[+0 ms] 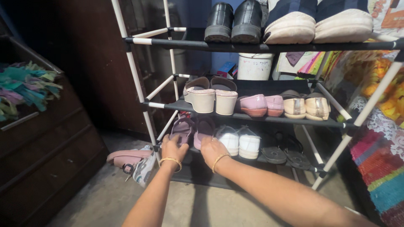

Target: The person sits on the floor and wipes a pair of purple sandals with a cloth, then places them on a shoe rack. They then pick up a pair of pink sandals and wipe them with the same cloth.

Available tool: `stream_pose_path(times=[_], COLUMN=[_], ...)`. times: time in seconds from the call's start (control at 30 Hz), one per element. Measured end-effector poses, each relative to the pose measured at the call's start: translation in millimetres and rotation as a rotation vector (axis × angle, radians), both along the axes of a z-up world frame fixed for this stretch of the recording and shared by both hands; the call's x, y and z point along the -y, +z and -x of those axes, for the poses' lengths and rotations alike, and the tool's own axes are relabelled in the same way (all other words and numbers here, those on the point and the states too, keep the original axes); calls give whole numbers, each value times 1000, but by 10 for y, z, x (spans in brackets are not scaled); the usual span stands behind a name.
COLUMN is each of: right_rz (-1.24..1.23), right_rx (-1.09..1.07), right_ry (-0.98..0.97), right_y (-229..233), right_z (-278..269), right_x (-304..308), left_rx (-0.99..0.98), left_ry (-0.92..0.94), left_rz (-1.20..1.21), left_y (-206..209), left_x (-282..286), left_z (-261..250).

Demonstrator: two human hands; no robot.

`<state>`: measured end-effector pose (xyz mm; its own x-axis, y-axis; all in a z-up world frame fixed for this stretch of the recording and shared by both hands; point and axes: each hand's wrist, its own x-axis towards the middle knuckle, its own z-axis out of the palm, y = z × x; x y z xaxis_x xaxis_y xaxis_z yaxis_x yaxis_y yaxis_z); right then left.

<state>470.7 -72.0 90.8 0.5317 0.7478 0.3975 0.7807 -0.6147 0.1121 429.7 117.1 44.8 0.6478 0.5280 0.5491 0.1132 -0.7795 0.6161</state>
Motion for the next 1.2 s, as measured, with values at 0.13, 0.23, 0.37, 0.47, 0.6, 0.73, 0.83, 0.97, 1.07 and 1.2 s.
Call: stream_pose_path(times=[0.13,0.23,0.37,0.47,0.6,0.73,0.83,0.97,1.07,1.2], right_rz=[68,148,187,243,280,254,171,247,224,221], right_rx=[134,180,118,73,57,95,82,55,65,63], right_ry=[6,-3,-13,-43,-53,-28,2,-4,1,16], right_y=[112,190,229,194,145,154,171,217,243,253], right_z=[87,201,303,349,388,368,333,287,233,230], right_x=[-114,-187,-276,-350,-393,-337,-298,-223,-157,-84], left_rx=[-22,17,9,49,171,126,126,120,77,47], left_ry=[75,141,192,250,187,38,14,-48,-86,-72], left_rz=[76,139,200,148,136,112,113,174,214,147], left_y=[77,139,137,43,-63,-144,-182,-153,-119,-84], left_x=[183,359,438,380,160,-18,-58,43,137,186], left_z=[-6,-9,30,90,159,193,156,98,102,169])
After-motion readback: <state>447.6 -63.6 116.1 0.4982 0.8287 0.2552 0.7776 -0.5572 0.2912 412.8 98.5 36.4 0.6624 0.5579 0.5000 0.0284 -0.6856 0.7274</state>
